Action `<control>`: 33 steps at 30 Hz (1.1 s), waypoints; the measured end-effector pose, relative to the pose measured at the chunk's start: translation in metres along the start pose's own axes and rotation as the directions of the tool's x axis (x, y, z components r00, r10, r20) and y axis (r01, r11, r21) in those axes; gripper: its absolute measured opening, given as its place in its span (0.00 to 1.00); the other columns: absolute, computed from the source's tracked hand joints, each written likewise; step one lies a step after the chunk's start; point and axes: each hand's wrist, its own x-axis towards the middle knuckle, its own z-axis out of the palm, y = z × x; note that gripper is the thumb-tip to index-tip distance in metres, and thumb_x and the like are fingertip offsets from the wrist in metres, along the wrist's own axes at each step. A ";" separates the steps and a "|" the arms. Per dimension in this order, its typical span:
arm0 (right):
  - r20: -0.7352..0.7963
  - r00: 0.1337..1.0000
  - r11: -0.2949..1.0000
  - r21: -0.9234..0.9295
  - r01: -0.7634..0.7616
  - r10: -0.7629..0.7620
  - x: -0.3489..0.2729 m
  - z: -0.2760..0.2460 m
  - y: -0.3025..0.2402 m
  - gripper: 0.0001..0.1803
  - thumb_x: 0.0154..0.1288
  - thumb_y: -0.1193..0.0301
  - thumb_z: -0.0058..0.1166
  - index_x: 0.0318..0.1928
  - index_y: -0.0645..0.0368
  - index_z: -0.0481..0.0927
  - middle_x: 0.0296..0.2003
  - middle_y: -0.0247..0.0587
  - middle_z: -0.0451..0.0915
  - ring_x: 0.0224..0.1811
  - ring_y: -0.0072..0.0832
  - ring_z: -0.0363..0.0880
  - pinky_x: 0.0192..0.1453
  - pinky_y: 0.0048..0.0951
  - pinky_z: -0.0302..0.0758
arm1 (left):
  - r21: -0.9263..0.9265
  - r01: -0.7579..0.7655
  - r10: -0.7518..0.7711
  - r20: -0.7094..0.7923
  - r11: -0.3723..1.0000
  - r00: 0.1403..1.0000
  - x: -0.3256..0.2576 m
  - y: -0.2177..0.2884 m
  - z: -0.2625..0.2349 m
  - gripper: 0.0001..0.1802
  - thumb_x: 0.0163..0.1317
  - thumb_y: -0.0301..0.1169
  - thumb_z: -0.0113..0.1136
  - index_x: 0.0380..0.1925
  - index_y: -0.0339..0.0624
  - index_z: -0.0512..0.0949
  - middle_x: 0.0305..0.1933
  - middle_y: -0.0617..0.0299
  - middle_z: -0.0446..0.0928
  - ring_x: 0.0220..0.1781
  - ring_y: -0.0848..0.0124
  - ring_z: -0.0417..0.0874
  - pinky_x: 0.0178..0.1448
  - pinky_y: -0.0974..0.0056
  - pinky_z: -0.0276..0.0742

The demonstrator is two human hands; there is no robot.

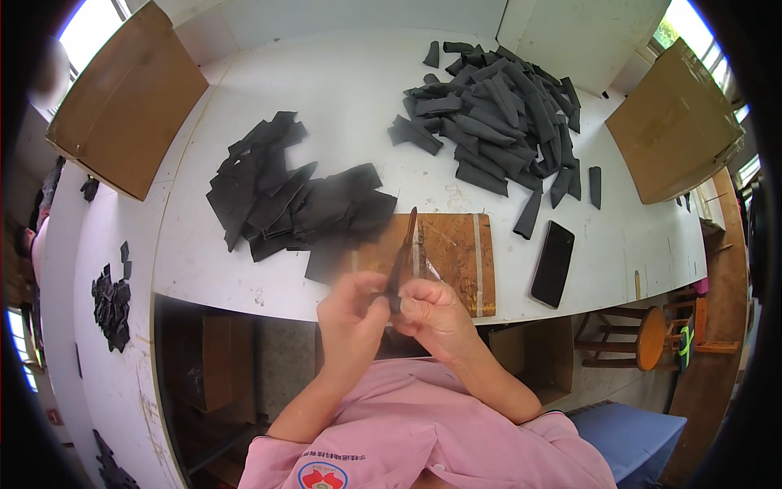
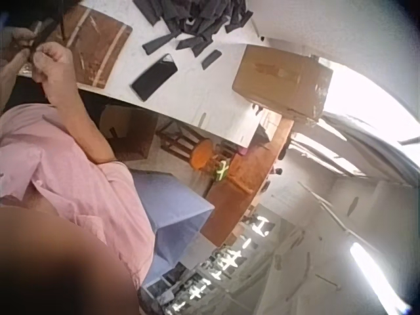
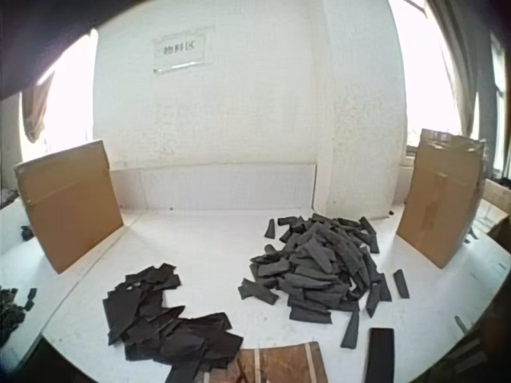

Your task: Manually sorting and organizing black foam or rubber strips on a workstation.

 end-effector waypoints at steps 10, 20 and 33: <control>-0.135 0.980 0.926 -0.367 0.089 -0.147 0.011 -0.005 -0.004 0.09 0.61 0.66 0.49 0.29 0.59 0.69 0.24 0.26 0.68 0.24 0.12 0.63 0.28 0.14 0.62 | -0.336 0.256 -0.228 0.121 0.906 0.966 0.009 0.003 -0.007 0.14 0.51 0.14 0.48 0.40 0.33 0.67 0.24 0.60 0.73 0.13 0.85 0.63 0.13 0.80 0.56; 0.076 0.925 0.798 -0.484 0.360 -0.372 0.007 0.021 -0.040 0.08 0.57 0.71 0.52 0.27 0.63 0.70 0.32 0.33 0.71 0.30 0.18 0.69 0.34 0.17 0.69 | -0.033 -0.021 0.027 0.188 0.999 0.982 -0.003 0.027 0.003 0.17 0.53 0.19 0.55 0.44 0.28 0.68 0.29 0.60 0.71 0.21 0.85 0.68 0.22 0.81 0.63; 0.137 0.979 0.738 -0.643 0.202 -0.150 0.027 0.068 -0.122 0.13 0.61 0.62 0.49 0.25 0.58 0.70 0.19 0.22 0.65 0.19 0.10 0.57 0.21 0.12 0.55 | -0.745 0.646 0.125 0.666 0.167 0.736 0.060 0.073 0.006 0.17 0.55 0.18 0.42 0.47 0.32 0.61 0.30 0.52 0.71 0.07 0.84 0.58 0.10 0.78 0.50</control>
